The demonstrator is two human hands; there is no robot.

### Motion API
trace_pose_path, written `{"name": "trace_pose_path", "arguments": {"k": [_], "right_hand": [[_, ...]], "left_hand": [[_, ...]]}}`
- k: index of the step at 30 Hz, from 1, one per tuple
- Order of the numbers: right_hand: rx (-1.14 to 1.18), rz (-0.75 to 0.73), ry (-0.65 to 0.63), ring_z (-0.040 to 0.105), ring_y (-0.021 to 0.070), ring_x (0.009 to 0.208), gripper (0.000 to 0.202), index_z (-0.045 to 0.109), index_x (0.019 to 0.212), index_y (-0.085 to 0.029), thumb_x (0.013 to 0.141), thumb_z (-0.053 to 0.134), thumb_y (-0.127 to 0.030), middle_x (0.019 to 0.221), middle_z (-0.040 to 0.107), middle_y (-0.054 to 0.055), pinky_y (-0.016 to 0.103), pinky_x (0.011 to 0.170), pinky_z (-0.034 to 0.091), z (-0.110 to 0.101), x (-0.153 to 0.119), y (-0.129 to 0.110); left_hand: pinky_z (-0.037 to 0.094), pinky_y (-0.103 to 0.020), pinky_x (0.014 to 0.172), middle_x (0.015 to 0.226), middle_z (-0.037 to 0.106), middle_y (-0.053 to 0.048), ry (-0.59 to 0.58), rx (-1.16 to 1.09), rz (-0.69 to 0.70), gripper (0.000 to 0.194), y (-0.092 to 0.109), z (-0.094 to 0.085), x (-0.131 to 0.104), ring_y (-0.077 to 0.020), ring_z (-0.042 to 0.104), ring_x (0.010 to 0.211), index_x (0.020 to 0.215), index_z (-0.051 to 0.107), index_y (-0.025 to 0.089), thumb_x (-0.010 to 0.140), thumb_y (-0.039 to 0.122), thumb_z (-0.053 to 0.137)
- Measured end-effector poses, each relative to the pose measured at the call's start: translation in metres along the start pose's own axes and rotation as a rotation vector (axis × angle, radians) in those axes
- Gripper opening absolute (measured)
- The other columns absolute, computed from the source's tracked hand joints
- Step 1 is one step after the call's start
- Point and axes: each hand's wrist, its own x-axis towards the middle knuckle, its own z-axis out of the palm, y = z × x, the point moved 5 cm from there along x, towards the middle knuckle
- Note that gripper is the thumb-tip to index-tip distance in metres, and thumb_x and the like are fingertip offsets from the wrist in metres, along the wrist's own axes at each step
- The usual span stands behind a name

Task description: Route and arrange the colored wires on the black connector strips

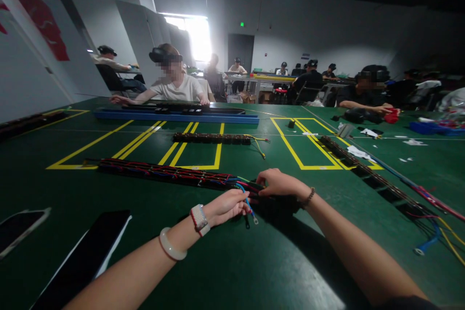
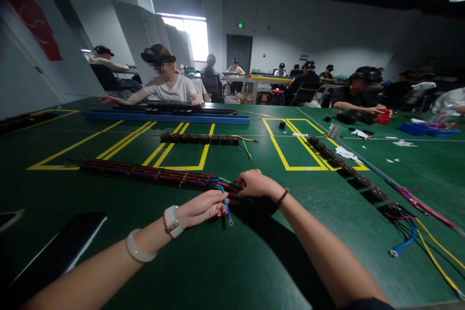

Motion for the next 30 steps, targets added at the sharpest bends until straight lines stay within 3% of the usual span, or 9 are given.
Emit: {"name": "trace_pose_path", "arguments": {"k": [5,10,16,21,26,30], "right_hand": [[0.110,0.031,-0.122,0.059,0.0168,0.077,0.031,0.066,0.094,-0.019,0.069,0.070,-0.038,0.090,0.067,0.004,0.024,0.061,0.038,0.002,-0.009,-0.017],[0.045,0.021,-0.168,0.059,0.0178,0.078,0.041,0.064,0.096,-0.016,0.068,0.071,-0.044,0.089,0.066,0.006,0.023,0.059,0.036,0.004,-0.013,-0.029],[0.063,0.041,-0.199,0.059,0.0215,0.086,0.066,0.060,0.102,-0.016,0.060,0.070,-0.066,0.096,0.065,0.008,0.024,0.064,0.038,0.009,-0.011,-0.028],[0.096,0.092,-0.216,0.059,0.0218,0.082,0.076,0.057,0.106,-0.014,0.058,0.066,-0.073,0.096,0.065,0.009,0.025,0.061,0.038,0.012,-0.011,-0.023],[0.210,0.118,-0.145,0.060,0.0170,0.073,0.052,0.063,0.101,-0.015,0.079,0.055,-0.062,0.087,0.068,0.006,0.024,0.057,0.036,0.004,-0.006,-0.009],[0.141,0.152,0.008,0.061,0.0142,0.072,0.024,0.068,0.089,-0.020,0.086,0.055,-0.040,0.074,0.068,0.001,0.025,0.067,0.036,-0.001,0.001,0.003]], "left_hand": [[0.038,-0.019,0.054,0.063,0.060,-0.005,0.023,0.005,0.004,0.024,-0.002,0.005,-0.001,-0.0099,0.057,0.057,0.081,0.048,0.013,0.089,0.035,0.050],[0.033,-0.017,0.048,0.056,0.056,-0.001,0.073,0.077,0.016,0.028,-0.006,0.007,0.000,-0.0078,0.052,0.052,0.083,0.050,0.012,0.085,0.039,0.056],[0.030,-0.019,0.044,0.053,0.052,0.001,0.109,0.202,0.104,0.033,-0.004,0.010,0.000,-0.0070,0.047,0.045,0.074,0.049,0.013,0.082,0.044,0.057],[0.028,-0.018,0.044,0.051,0.049,0.003,0.087,0.163,0.057,0.025,-0.003,0.011,0.000,-0.0054,0.042,0.043,0.072,0.048,0.014,0.081,0.035,0.055],[0.025,-0.019,0.043,0.046,0.041,0.006,0.057,0.110,0.035,0.025,0.001,0.007,-0.003,-0.0046,0.037,0.040,0.076,0.051,0.013,0.079,0.035,0.061],[0.023,-0.018,0.041,0.057,0.051,0.001,-0.043,0.029,0.025,0.026,0.003,0.008,-0.004,-0.0030,0.038,0.042,0.084,0.057,0.008,0.080,0.033,0.062]]}}
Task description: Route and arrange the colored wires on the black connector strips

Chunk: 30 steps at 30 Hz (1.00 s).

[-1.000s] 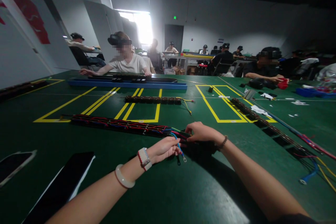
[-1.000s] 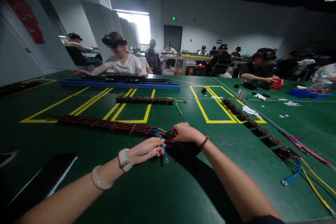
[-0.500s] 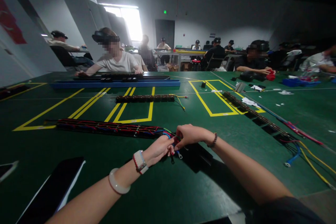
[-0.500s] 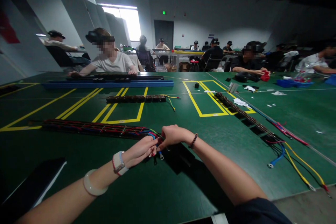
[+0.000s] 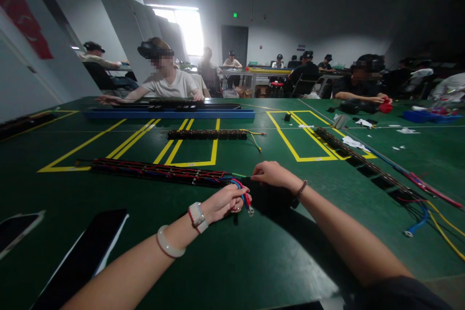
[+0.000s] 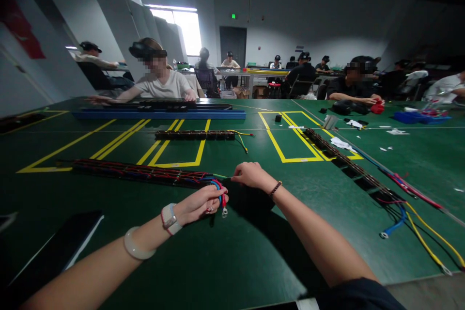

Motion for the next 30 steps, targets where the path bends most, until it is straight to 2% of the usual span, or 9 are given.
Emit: {"name": "trace_pose_path", "arguments": {"k": [3,6,12,16,21,26,30], "right_hand": [[-0.176,0.056,0.171,0.062,0.0171,0.079,0.021,0.069,0.082,-0.021,0.085,0.058,-0.039,0.076,0.069,0.002,0.031,0.082,0.033,-0.001,0.006,0.007],[-0.381,0.085,0.314,0.060,0.0211,0.083,0.023,0.069,0.081,-0.019,0.085,0.060,-0.039,0.080,0.069,0.007,0.038,0.091,0.028,0.002,0.012,0.008],[-0.604,0.001,0.469,0.057,0.0235,0.088,0.020,0.066,0.086,-0.014,0.088,0.055,-0.031,0.076,0.066,0.010,0.041,0.098,0.022,0.010,0.021,0.004],[-0.667,-0.136,0.480,0.054,0.0225,0.087,0.018,0.064,0.083,-0.015,0.088,0.055,-0.029,0.075,0.064,0.008,0.040,0.099,0.023,0.013,0.020,0.004],[-0.671,-0.445,0.510,0.050,0.0199,0.085,0.013,0.061,0.086,-0.016,0.088,0.053,-0.026,0.084,0.060,0.006,0.036,0.095,0.029,0.017,0.000,-0.009],[-0.592,-0.781,0.400,0.047,0.0155,0.077,0.023,0.059,0.094,-0.015,0.093,0.038,-0.022,0.082,0.059,0.005,0.032,0.082,0.034,0.025,-0.025,-0.025],[-0.539,-0.872,0.326,0.049,0.0157,0.078,0.030,0.058,0.109,-0.013,0.093,0.039,-0.029,0.088,0.061,0.007,0.032,0.078,0.034,0.029,-0.033,-0.025]], "left_hand": [[0.023,-0.016,0.039,0.066,0.055,-0.001,0.007,-0.105,-0.007,0.020,0.000,0.000,0.000,-0.0011,0.038,0.041,0.087,0.054,0.010,0.083,0.028,0.060],[0.023,-0.015,0.037,0.062,0.052,0.002,0.031,-0.121,-0.009,0.017,0.001,-0.001,0.000,-0.0002,0.036,0.038,0.087,0.052,0.010,0.086,0.027,0.057],[0.014,-0.016,0.034,0.065,0.054,0.001,-0.004,-0.022,-0.020,0.019,0.000,-0.002,-0.001,0.0018,0.030,0.035,0.088,0.055,0.009,0.084,0.027,0.058],[0.016,-0.016,0.035,0.063,0.054,0.001,-0.002,-0.025,-0.016,0.020,-0.002,-0.002,0.000,0.0014,0.031,0.036,0.078,0.052,0.010,0.084,0.028,0.057],[0.028,-0.014,0.041,0.066,0.057,-0.002,0.022,-0.031,0.015,0.021,-0.005,-0.004,0.005,-0.0011,0.041,0.043,0.080,0.052,0.010,0.084,0.030,0.058],[0.031,-0.015,0.045,0.066,0.057,-0.004,0.039,-0.114,0.008,0.012,-0.007,-0.004,0.007,-0.0049,0.048,0.049,0.080,0.049,0.011,0.087,0.020,0.052],[0.032,-0.017,0.046,0.064,0.054,-0.001,0.048,-0.202,0.030,0.008,-0.007,-0.003,0.006,-0.0064,0.048,0.050,0.081,0.047,0.013,0.087,0.018,0.051]]}}
